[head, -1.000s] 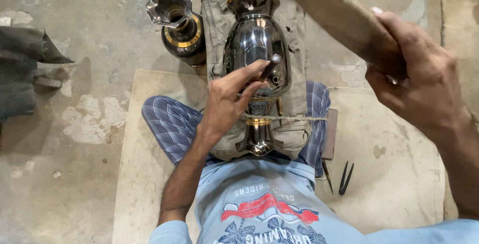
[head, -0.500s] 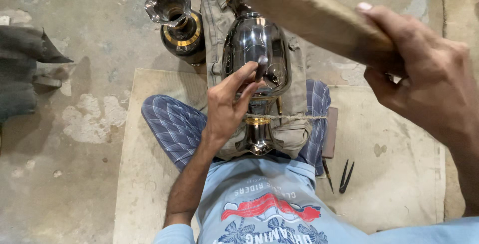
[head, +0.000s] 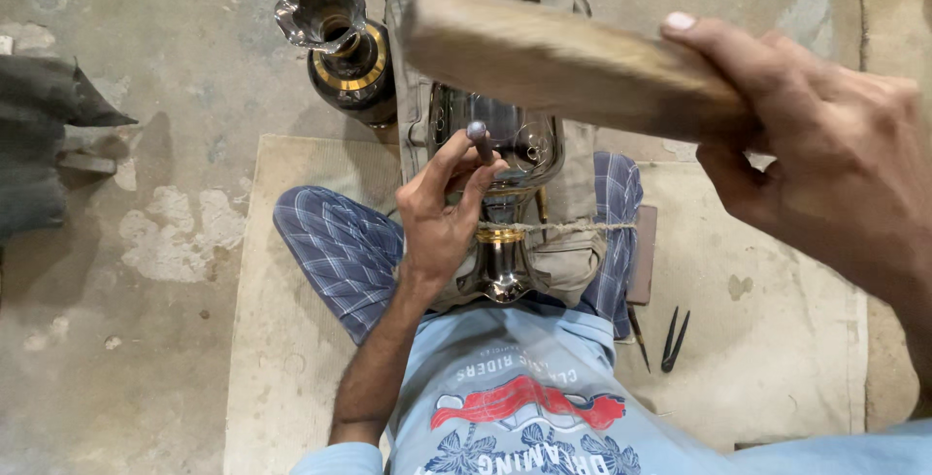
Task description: The person sits cross-legged on the floor and uses a chisel and wooden mallet to engrave a floral pattern onto a polished metal vessel. The person repeatedly taps the chisel along the surface to create the design.
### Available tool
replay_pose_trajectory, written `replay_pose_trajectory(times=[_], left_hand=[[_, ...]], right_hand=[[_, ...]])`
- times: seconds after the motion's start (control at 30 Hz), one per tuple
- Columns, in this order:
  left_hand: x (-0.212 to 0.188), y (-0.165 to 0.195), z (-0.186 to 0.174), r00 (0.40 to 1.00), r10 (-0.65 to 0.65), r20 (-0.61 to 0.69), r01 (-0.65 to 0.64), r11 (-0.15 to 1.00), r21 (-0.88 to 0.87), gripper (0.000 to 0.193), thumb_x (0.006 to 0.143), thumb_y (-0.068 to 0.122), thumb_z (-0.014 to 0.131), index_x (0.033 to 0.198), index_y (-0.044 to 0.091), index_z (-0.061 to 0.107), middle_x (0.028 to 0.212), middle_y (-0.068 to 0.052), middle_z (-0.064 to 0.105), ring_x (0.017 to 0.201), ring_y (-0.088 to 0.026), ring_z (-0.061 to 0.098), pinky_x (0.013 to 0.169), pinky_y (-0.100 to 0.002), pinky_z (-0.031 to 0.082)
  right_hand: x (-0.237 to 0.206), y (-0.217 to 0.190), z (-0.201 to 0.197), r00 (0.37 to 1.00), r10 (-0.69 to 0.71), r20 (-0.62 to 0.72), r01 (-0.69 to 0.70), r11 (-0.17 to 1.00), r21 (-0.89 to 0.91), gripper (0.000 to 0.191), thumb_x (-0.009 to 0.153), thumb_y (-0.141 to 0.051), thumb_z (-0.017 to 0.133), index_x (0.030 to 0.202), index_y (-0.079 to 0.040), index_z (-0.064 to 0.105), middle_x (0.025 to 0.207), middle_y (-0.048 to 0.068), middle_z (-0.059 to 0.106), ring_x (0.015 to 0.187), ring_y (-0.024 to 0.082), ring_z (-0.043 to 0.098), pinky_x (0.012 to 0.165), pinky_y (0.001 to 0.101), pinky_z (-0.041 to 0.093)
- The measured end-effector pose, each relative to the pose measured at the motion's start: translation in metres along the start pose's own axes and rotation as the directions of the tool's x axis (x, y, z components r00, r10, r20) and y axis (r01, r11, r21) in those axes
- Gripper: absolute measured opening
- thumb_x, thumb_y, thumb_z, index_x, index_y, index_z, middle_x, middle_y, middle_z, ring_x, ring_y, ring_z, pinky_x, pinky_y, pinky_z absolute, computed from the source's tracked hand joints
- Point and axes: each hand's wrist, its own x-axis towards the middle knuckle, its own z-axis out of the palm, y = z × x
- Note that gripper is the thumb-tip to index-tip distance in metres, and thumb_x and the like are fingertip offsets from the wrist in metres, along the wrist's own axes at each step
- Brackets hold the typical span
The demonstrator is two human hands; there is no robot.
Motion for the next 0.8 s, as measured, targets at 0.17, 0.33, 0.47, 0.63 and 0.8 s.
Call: replay_pose_trajectory(times=[0.17, 0.33, 0.47, 0.63, 0.8], left_hand=[[-0.008, -0.012, 0.004, 0.999, 0.012, -0.053, -0.009, 0.999, 0.045, 0.031, 0.102, 0.011, 0.073, 0.13, 0.008, 0.061, 0.105, -0.011, 0.078, 0.099, -0.02, 0.08, 0.087, -0.034, 0.071], [-0.017, -0.03, 0.007, 0.994, 0.006, -0.105, 0.006, 0.994, 0.106, 0.024, 0.102, 0.014, 0.074, 0.121, 0.009, 0.061, 0.1, -0.01, 0.079, 0.09, -0.017, 0.081, 0.077, -0.029, 0.072], [-0.023, -0.024, 0.008, 0.99, -0.005, -0.141, 0.008, 1.0, 0.021, 0.03, 0.1, 0.014, 0.075, 0.126, 0.008, 0.06, 0.1, -0.01, 0.079, 0.091, -0.017, 0.08, 0.079, -0.03, 0.069], [-0.016, -0.012, 0.007, 0.989, -0.012, -0.145, 0.011, 1.0, -0.005, 0.032, 0.099, 0.012, 0.078, 0.125, 0.009, 0.059, 0.101, -0.011, 0.079, 0.092, -0.016, 0.079, 0.076, -0.028, 0.067], [-0.002, -0.005, 0.002, 0.999, 0.023, -0.044, -0.022, 1.0, 0.017, 0.039, 0.1, 0.011, 0.076, 0.134, 0.008, 0.058, 0.106, -0.012, 0.078, 0.098, -0.017, 0.079, 0.083, -0.028, 0.07]], right_hand=[[0.006, -0.007, -0.011, 0.995, -0.101, 0.014, 0.102, 0.974, -0.203, 0.063, 0.09, -0.009, 0.075, 0.15, -0.021, 0.061, 0.096, -0.002, 0.069, 0.077, 0.015, 0.063, 0.067, 0.0323, 0.054], [0.01, -0.01, -0.014, 0.977, -0.17, 0.128, 0.209, 0.879, -0.429, 0.068, 0.083, -0.017, 0.076, 0.147, -0.032, 0.059, 0.087, -0.008, 0.069, 0.071, 0.01, 0.062, 0.062, 0.0275, 0.053], [0.01, -0.012, -0.015, 0.992, -0.118, 0.044, 0.123, 0.982, -0.146, 0.065, 0.089, -0.014, 0.075, 0.151, -0.023, 0.058, 0.09, -0.002, 0.069, 0.074, 0.013, 0.062, 0.066, 0.0308, 0.055], [0.002, -0.01, -0.016, 0.987, -0.131, 0.089, 0.152, 0.941, -0.301, 0.067, 0.089, -0.015, 0.073, 0.153, -0.026, 0.059, 0.091, -0.005, 0.069, 0.075, 0.014, 0.064, 0.068, 0.0302, 0.054], [-0.006, 0.002, -0.002, 0.99, -0.05, 0.133, 0.089, 0.949, -0.302, 0.068, 0.087, -0.012, 0.076, 0.152, -0.026, 0.061, 0.085, -0.001, 0.068, 0.071, 0.016, 0.063, 0.067, 0.0319, 0.054]])
